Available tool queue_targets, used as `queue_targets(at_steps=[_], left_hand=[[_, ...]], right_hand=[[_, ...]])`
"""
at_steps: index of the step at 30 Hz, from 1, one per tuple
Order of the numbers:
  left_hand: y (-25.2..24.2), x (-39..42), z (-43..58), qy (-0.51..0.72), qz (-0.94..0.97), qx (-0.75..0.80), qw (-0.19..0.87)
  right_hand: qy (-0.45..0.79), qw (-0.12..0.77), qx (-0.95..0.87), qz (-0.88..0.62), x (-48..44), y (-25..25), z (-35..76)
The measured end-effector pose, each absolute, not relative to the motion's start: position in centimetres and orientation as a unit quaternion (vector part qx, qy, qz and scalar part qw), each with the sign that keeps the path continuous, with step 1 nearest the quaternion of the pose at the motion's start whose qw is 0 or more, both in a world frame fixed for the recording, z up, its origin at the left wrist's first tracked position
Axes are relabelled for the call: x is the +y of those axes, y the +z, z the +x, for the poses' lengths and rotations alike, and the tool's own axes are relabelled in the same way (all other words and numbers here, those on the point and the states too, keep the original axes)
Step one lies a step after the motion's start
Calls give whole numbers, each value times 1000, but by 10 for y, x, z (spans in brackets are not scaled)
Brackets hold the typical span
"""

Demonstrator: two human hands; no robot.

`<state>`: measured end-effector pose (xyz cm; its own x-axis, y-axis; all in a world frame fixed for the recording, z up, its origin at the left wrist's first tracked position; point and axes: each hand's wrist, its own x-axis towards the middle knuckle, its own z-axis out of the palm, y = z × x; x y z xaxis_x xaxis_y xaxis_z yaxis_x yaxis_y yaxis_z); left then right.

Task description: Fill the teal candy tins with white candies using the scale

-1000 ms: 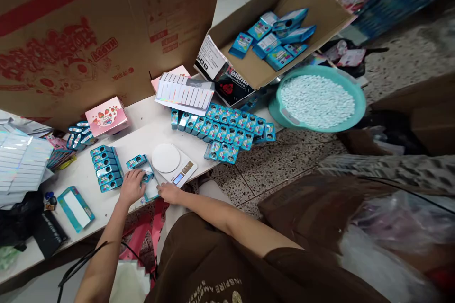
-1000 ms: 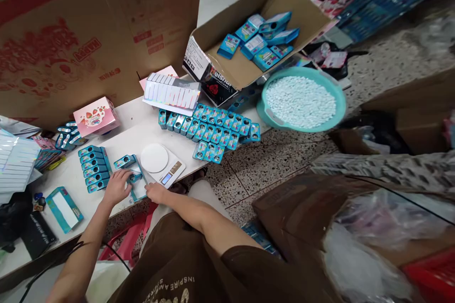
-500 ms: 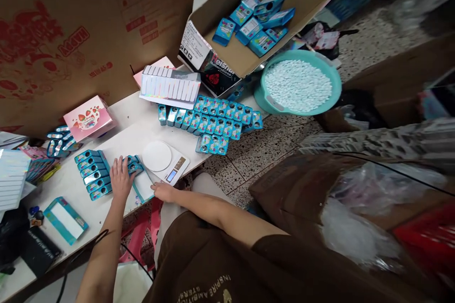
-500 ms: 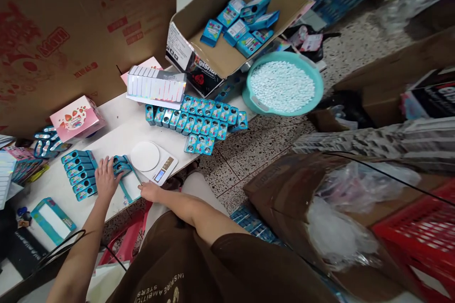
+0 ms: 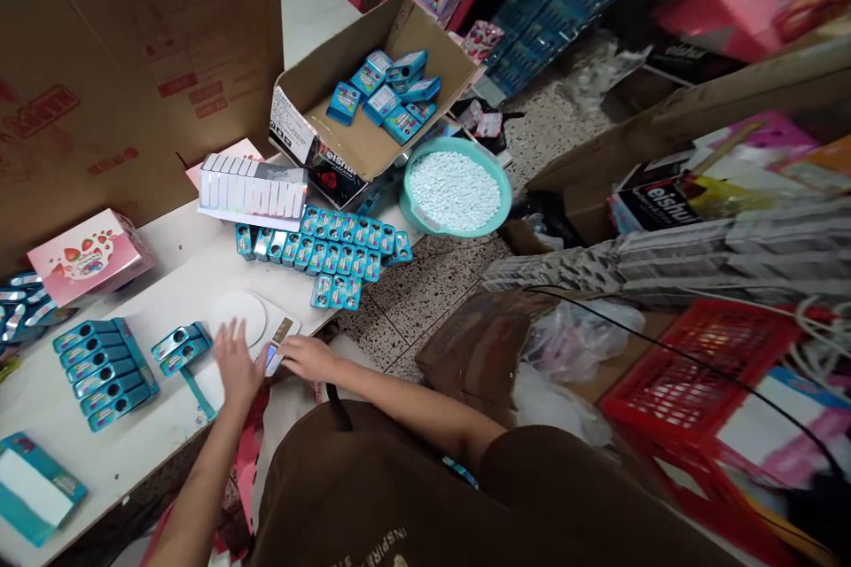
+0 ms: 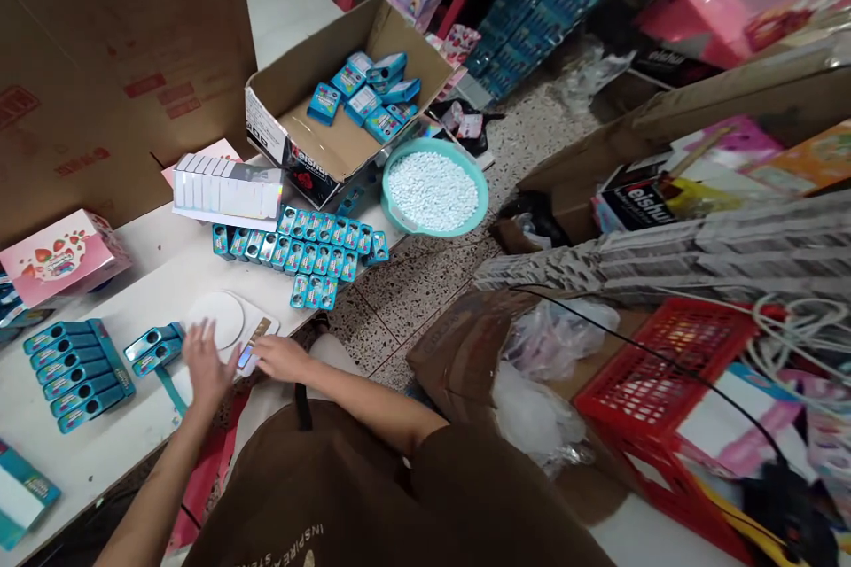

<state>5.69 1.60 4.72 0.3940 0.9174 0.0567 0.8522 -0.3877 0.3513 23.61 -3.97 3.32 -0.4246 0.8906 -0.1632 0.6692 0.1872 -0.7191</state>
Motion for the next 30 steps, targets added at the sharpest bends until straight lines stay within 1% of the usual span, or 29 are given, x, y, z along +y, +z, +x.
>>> queue_targets(at_steps=[2, 5, 10, 12, 17, 21, 26, 28, 30], left_hand=[[40, 11, 106, 118, 838, 501, 181], [33, 15, 170, 98, 848, 474, 214], [31, 33, 217, 18, 881, 410, 237], [30, 34, 219, -20, 873, 422, 244], [26, 20, 212, -96, 815, 523, 228], [27, 10, 210, -73, 811, 543, 207], [23, 21, 205, 49, 826, 527, 192], [19, 34, 204, 87, 841, 486, 221], [14, 49, 203, 97, 848, 440, 278]], right_hand=[[344, 181, -713, -583, -50, 41, 283], [311, 224, -665, -640, -69, 52, 345], [305, 232, -644, -662, -88, 62, 409], [315, 228, -643, -660, -90, 62, 422], [327, 236, -655, -639, -85, 61, 445], [327, 250, -659, -630, -76, 61, 457], [331, 240, -654, -637, -69, 61, 469], [330, 235, -650, -643, -71, 61, 473], [329, 228, -650, -646, -75, 59, 477]])
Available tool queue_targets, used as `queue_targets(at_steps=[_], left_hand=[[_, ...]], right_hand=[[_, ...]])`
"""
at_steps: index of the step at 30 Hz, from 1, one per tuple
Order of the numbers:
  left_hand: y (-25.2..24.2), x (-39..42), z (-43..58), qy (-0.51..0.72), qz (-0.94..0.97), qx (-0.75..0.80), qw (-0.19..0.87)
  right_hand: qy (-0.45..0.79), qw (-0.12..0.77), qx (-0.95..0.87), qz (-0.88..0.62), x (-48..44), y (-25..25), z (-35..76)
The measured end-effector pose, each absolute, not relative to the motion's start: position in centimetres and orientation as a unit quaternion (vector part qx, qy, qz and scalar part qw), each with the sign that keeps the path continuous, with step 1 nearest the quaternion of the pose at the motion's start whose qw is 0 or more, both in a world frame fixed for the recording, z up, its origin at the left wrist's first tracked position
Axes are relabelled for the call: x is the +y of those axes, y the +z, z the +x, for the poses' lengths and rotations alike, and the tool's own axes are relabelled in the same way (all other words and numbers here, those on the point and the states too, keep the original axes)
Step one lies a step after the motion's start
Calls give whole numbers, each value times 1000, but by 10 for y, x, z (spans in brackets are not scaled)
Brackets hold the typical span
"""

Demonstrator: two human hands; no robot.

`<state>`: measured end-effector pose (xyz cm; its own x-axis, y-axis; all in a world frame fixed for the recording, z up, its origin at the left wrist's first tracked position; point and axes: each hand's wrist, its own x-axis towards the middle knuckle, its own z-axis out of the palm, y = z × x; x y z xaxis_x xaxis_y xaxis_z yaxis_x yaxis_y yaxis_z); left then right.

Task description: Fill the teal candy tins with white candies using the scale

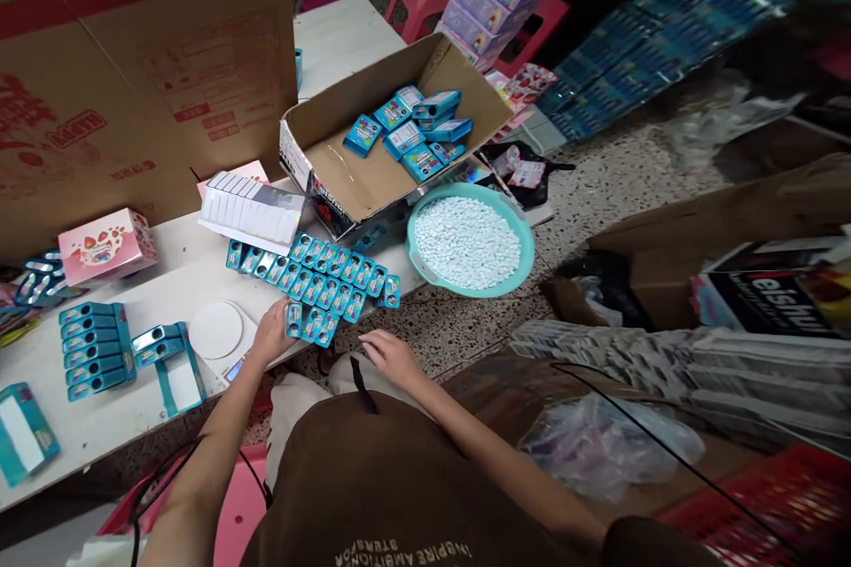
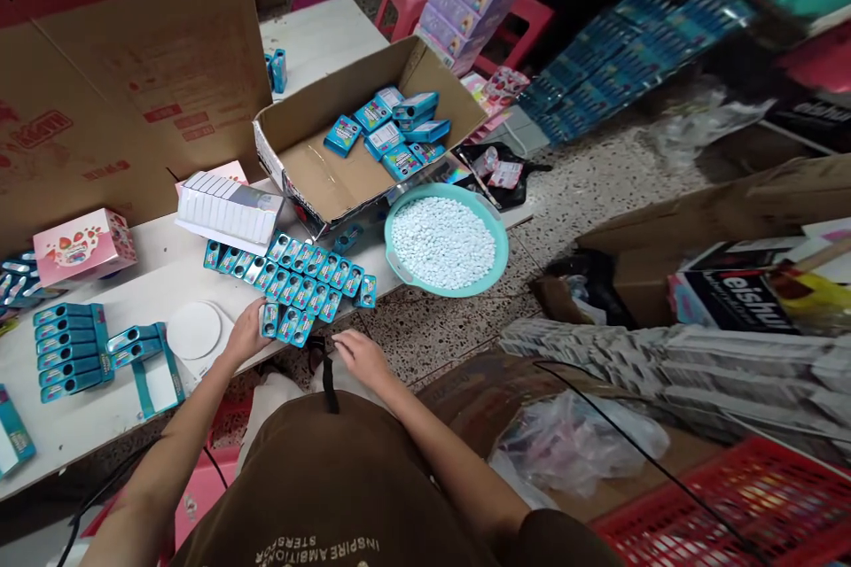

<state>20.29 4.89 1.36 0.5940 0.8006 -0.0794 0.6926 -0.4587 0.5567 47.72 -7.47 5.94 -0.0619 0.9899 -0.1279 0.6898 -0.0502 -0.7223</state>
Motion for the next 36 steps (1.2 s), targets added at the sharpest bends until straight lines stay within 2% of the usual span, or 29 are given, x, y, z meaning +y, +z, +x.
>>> queue_targets(at_steps=[3, 7, 10, 13, 16, 19, 23, 28, 32, 36], left_hand=[[5, 66, 203, 93, 835, 414, 350], [-3, 72, 200, 100, 831, 404, 369], [8, 67, 197, 121, 820, 406, 386], [55, 59, 199, 167, 789, 445, 389], [130, 50, 213, 205, 787, 457, 359], [203, 41, 243, 210, 828, 404, 329], [250, 42, 290, 238, 853, 356, 297], [232, 46, 331, 258, 832, 396, 289], [190, 36, 327, 277, 763, 503, 296], [138, 16, 290, 277, 646, 622, 345]], right_hand=[[325, 217, -652, -650, -82, 58, 482], [328, 205, -642, -663, -88, 58, 486], [335, 198, -631, -671, -89, 58, 487], [339, 213, -620, -675, -90, 55, 488], [343, 246, -600, -680, -89, 48, 488], [347, 277, -578, -684, -86, 42, 487], [346, 303, -563, -687, -81, 46, 487], [323, 358, -528, -699, -78, 58, 490], [335, 407, -480, -702, -76, 77, 488], [366, 396, -501, -677, -70, 90, 485]])
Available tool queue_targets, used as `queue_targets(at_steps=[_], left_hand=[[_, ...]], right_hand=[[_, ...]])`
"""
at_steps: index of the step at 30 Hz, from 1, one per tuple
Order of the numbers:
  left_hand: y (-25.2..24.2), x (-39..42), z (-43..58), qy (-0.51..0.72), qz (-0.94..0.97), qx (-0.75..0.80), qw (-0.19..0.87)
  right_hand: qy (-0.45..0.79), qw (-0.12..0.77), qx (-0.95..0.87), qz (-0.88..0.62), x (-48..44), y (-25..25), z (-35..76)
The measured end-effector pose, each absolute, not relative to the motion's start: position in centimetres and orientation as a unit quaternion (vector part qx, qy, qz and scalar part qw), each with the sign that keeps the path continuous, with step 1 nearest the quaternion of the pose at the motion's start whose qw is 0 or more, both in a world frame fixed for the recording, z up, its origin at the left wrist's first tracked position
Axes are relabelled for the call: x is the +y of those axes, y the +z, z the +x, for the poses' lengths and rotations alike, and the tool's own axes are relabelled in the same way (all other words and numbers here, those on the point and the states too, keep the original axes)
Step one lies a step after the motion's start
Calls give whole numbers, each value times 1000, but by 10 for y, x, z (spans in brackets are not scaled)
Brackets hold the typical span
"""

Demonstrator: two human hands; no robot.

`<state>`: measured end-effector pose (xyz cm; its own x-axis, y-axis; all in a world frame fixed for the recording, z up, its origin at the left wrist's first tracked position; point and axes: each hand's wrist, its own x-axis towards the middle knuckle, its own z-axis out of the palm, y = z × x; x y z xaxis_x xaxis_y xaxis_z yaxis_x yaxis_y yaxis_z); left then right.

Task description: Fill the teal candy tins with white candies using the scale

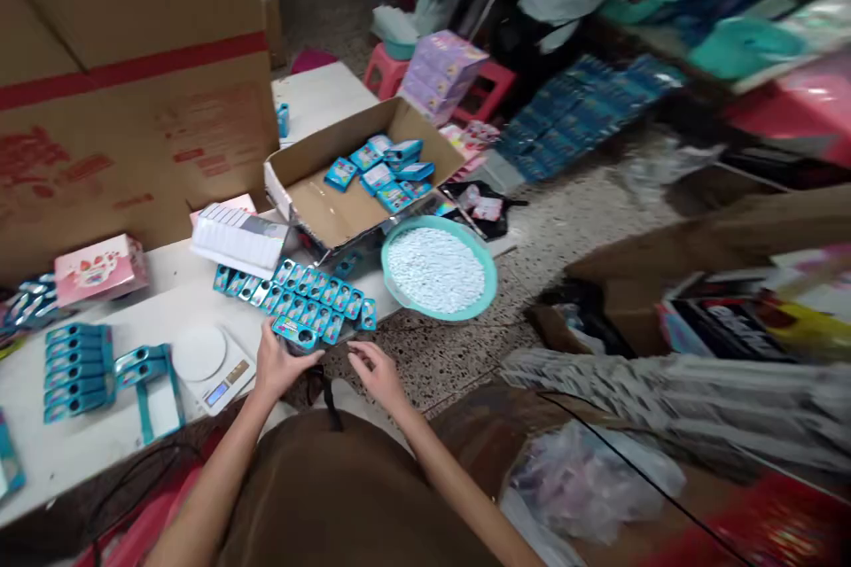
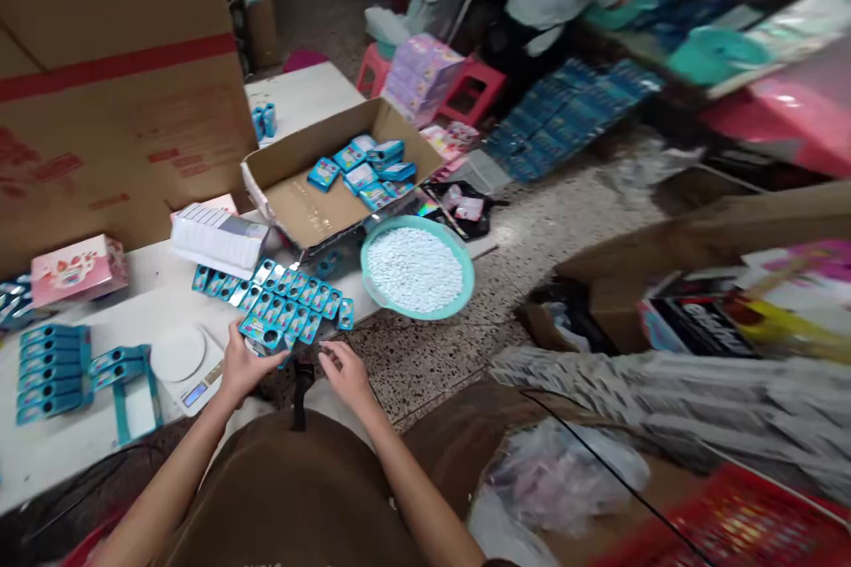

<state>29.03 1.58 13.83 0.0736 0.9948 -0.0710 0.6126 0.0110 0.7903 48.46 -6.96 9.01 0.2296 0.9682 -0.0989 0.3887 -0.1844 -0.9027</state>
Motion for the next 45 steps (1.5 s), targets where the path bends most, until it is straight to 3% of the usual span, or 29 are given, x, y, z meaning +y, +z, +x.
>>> queue_targets(at_steps=[8, 15, 22, 25, 29, 37, 45], left_hand=[[66, -6, 163, 409, 366, 787, 282], [51, 6, 83, 377, 430, 783, 246], [28, 13, 63, 340, 526, 728, 280], [25, 7, 57, 338, 546, 728, 241], [30, -23, 48, 336, 545, 750, 167], [21, -120, 36, 273, 453, 819, 223], [29, -140, 38, 270, 418, 837, 226]], right_hand=[[359, 336, -546, -678, -72, 82, 473], [346, 294, -587, -670, -79, 81, 444], [328, 276, -573, -699, -91, 89, 426], [320, 271, -568, -708, -97, 89, 425], [312, 267, -570, -712, -101, 84, 426], [347, 258, -592, -680, -85, 78, 417], [352, 221, -631, -654, -59, 86, 408]])
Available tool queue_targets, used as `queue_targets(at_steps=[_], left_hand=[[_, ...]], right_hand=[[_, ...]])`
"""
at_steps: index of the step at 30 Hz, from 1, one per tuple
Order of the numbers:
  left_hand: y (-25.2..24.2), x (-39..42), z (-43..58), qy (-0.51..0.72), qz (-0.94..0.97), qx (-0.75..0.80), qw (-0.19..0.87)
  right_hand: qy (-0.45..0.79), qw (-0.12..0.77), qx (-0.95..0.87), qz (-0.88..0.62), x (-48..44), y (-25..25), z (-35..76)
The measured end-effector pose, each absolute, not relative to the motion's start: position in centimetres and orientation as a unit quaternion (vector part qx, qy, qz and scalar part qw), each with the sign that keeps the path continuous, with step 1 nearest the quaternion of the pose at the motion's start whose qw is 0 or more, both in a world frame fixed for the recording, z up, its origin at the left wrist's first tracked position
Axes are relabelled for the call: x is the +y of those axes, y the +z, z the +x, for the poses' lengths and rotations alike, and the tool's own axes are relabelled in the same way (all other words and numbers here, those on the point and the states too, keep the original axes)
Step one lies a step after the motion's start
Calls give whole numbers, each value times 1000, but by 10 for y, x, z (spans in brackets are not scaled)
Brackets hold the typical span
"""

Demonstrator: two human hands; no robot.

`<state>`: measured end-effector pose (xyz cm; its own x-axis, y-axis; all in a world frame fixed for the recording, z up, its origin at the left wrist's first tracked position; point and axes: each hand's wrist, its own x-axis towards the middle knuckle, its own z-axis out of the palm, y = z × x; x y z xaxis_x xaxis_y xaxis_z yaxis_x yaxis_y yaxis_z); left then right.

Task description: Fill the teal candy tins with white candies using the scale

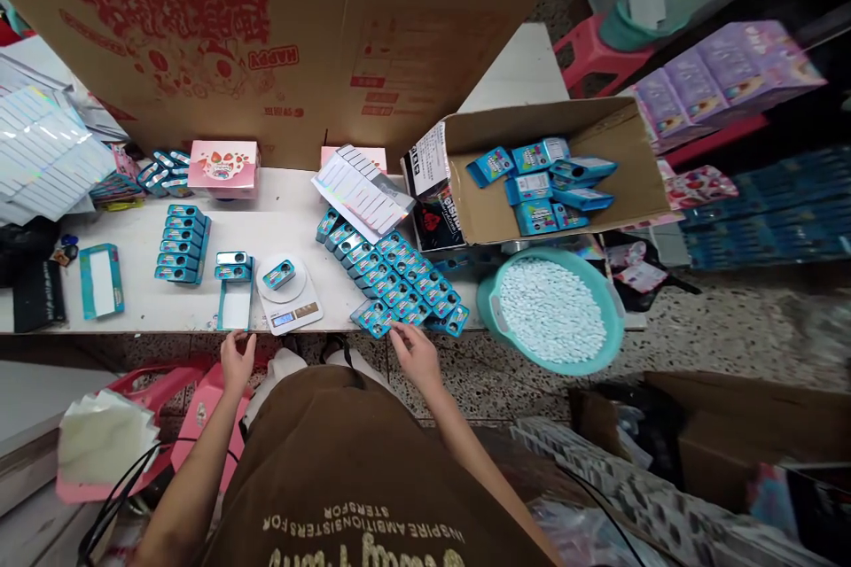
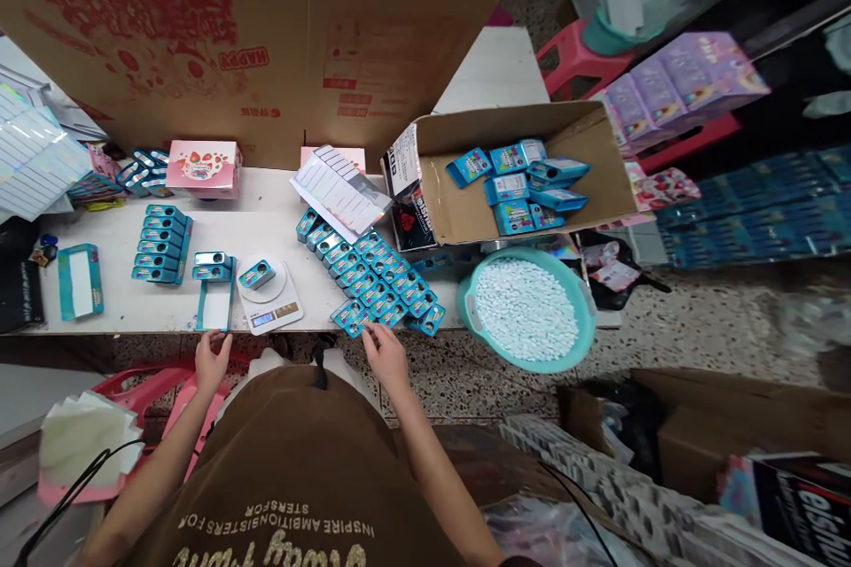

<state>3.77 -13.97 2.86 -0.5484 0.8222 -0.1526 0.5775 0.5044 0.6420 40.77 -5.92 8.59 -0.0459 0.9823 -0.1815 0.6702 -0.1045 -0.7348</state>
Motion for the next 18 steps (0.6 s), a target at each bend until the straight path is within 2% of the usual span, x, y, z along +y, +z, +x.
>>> queue_targets(at_steps=[9, 15, 18], left_hand=[[33, -137, 36, 274, 418, 837, 223], [51, -87, 36, 272, 504, 798, 188], [62, -59, 38, 296, 536, 769, 181]], right_hand=[[350, 218, -637, -651, -64, 88, 407], [355, 231, -629, -652, -79, 83, 405], [318, 254, -611, -679, -81, 81, 418]])
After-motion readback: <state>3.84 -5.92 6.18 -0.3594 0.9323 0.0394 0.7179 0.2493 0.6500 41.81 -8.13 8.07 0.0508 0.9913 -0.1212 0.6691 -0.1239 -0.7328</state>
